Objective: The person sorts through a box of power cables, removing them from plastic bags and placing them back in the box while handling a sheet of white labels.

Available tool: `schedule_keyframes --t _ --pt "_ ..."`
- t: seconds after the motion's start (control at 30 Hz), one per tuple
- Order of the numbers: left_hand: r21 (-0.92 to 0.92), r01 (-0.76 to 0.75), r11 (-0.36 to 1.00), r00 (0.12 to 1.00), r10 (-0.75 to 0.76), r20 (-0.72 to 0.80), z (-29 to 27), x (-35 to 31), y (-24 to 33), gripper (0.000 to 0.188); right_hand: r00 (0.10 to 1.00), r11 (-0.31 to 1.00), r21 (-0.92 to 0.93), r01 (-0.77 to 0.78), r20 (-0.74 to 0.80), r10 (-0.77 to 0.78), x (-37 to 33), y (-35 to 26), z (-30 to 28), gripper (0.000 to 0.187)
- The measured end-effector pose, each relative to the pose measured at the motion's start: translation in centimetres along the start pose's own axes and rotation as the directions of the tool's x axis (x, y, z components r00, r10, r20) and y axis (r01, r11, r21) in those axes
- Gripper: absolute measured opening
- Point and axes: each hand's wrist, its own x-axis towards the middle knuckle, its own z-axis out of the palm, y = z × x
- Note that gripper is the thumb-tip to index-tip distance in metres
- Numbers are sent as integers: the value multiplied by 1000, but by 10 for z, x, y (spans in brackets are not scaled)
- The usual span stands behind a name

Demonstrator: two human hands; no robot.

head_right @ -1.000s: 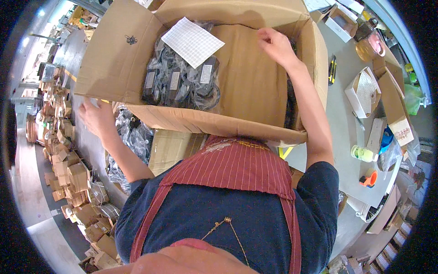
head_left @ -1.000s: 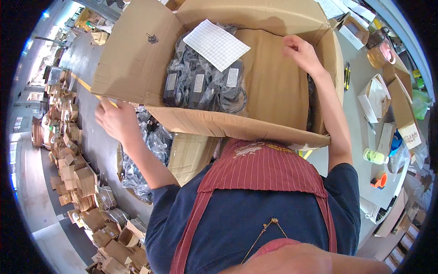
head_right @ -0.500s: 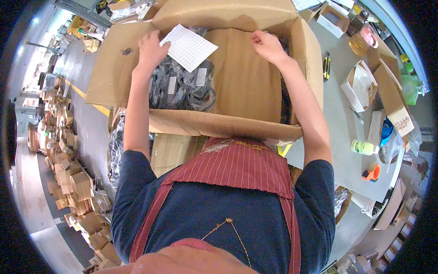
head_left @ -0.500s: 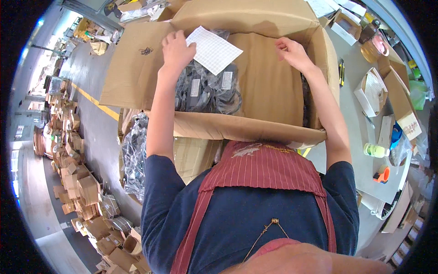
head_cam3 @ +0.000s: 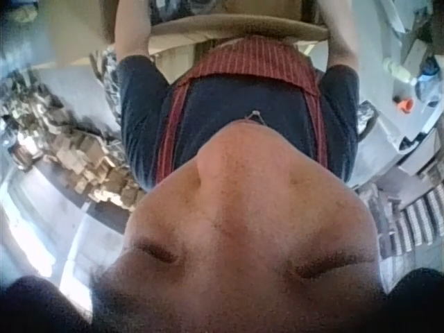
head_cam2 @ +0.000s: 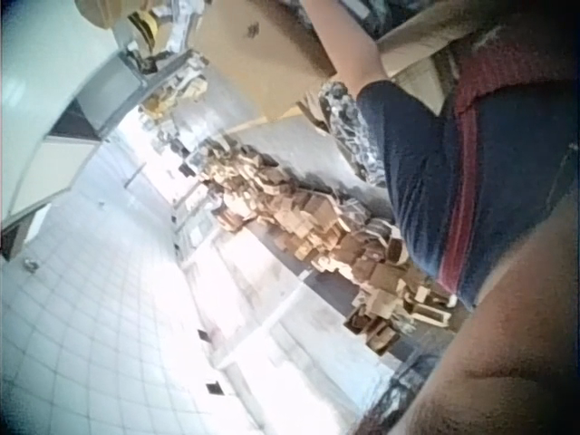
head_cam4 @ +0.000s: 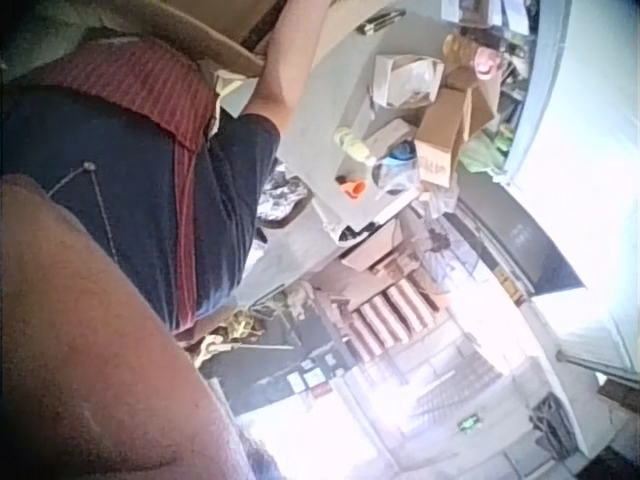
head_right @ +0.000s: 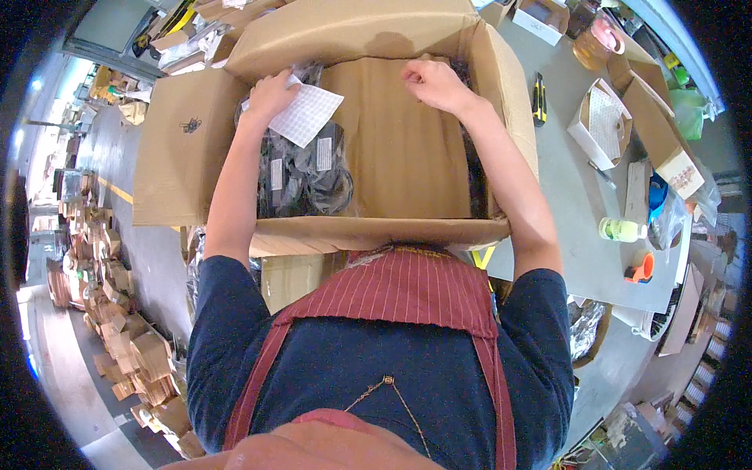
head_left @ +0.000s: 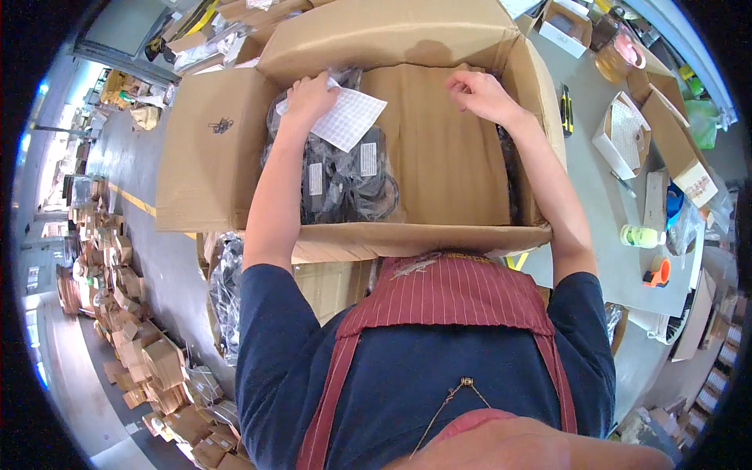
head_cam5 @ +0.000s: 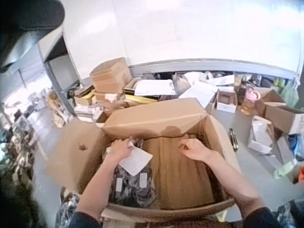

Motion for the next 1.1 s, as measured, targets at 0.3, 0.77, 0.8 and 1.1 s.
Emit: schedule_keyframes --t 0.3,0.77,0.8,1.1 --pt "-51 100 994 995 -101 -24 -9 11 -15 66 1000 999 40 -25 6 25 2 -2 0 28" --pt "199 138 970 990 -143 12 -40 -8 -15 63 996 998 -40 -55 75 58 0 -10 1 30" --pt "216 146 965 984 -164 67 -35 -7 -17 63 995 997 -63 -47 90 52 0 -12 1 28" --pt "147 198 969 959 -223 176 -17 5 -30 58 993 996 -87 -33 109 42 -2 -8 0 25"
